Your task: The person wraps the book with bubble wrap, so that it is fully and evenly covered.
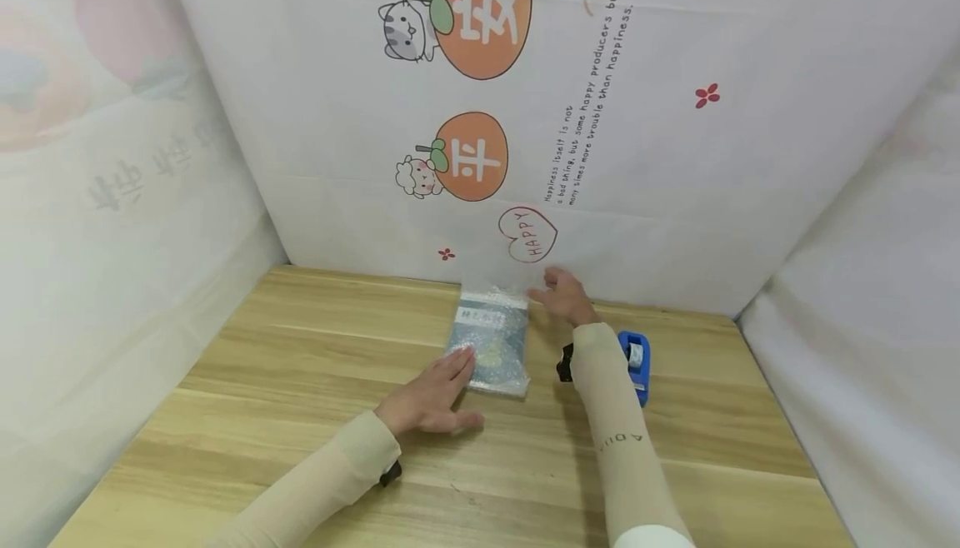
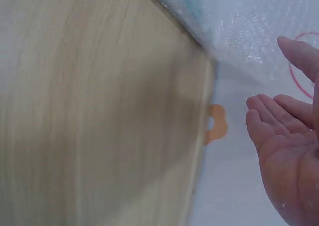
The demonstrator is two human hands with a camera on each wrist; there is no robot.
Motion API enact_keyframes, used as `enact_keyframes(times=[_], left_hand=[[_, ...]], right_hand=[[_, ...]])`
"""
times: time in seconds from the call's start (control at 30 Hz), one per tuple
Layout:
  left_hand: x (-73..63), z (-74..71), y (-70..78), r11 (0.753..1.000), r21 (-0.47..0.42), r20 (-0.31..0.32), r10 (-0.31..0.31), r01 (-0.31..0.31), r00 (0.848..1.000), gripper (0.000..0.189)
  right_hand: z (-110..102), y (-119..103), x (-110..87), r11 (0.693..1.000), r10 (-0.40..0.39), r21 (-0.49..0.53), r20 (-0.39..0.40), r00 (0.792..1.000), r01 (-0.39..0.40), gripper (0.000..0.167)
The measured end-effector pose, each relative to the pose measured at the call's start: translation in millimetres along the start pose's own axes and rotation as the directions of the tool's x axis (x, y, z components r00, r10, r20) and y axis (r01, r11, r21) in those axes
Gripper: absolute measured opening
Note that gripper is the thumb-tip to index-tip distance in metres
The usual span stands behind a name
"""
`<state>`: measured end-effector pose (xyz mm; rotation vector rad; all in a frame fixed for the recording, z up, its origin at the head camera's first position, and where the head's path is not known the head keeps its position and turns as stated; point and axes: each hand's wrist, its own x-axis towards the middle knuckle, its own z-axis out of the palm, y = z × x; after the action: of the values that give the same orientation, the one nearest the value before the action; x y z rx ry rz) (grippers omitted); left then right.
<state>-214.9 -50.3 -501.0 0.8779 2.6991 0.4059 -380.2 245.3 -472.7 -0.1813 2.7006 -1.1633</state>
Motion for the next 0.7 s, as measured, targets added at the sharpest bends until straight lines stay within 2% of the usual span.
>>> enact_keyframes(times=[0.2,0.37,0.7], left_hand=[[-1.2,-0.7,0.7,1.000,0.008,0.010,-0.008,0.008,1.000,0.103],[-3.1,-1.4,1.5,1.000,0.014,0.008,-0.015,0.015,1.000,0.104],[-5.1,-2.0,3.5,1.000,0.019,0.018,-0.024,0.023,1.000,0.103]], right_hand=[[8,12,6.1,0.991,-0.003,0.131,-0.077,0.997,0.013,0.074],[17,13,7.7,0.960,0.039,0.279,-0.114,0.993,-0.005,0.068],[35,5,5.6,0.920,0.141,0.386,-0.164,0.976,-0.068,0.060]])
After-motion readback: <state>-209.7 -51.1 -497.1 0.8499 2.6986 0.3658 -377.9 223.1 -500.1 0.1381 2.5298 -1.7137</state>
